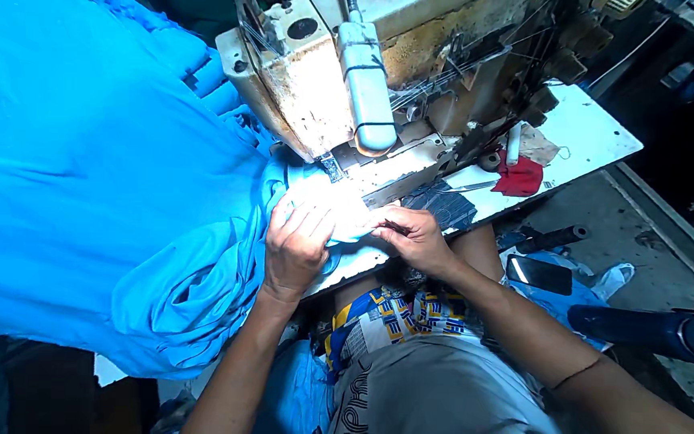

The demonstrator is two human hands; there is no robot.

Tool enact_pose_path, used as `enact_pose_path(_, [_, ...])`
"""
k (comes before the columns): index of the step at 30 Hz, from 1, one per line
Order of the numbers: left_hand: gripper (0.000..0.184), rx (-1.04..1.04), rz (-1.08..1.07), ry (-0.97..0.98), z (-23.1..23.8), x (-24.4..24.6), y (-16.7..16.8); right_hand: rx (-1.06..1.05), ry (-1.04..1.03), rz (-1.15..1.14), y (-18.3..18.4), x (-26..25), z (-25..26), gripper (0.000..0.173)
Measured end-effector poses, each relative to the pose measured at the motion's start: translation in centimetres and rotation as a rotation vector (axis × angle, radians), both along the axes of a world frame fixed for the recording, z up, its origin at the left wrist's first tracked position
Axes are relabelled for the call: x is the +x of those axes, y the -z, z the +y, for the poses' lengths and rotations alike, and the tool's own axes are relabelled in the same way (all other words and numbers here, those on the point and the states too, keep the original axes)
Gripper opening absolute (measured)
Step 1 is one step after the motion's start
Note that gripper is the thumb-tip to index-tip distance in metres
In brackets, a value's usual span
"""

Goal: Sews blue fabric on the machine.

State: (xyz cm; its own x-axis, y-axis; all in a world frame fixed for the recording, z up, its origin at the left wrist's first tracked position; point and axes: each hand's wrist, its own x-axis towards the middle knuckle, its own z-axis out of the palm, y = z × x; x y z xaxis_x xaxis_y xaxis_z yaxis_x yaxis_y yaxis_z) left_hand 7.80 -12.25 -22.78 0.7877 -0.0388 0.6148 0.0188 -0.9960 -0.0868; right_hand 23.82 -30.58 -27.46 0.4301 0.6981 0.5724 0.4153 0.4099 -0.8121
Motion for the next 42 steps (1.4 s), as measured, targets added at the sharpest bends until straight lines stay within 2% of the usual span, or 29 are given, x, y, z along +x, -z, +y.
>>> enact_pose_path(6, [0.026, -0.013, 0.033, -0.006, 0.3, 0.1, -0.4, -0.033, 0.017, 0.089, -0.5, -0.1, 0.1, 0.009])
enact_pose_path(18, [0.028, -0.070, 0.128, 0.051, 4.0, 1.3, -2.3, -0.050, 0.063, 0.128, -1.6, 0.4, 2.6, 0.013])
enact_pose_path(24, [0.021, -0.205, -0.004, 0.278, 4.8, 1.3, -1.1, -0.044, 0.058, 0.104, -1.6, 0.6, 2.7, 0.015])
enact_pose_path(34, [0.028, -0.123, 0.043, 0.174, 4.9, 1.8, -2.0, -0.071, 0.095, 0.121, -2.0, 0.4, 3.5, 0.011])
enact_pose_path(40, [0.023, -0.204, 0.244, 0.136, 3.9, 0.2, -4.4, -0.114, 0.125, 0.087, -1.9, 0.3, 3.7, 0.010])
enact_pose_path(42, [0.039, -0.168, 0.336, 0.092, 3.8, -1.1, -5.8, -0.119, 0.127, 0.055, -1.9, 0.4, 3.5, 0.011])
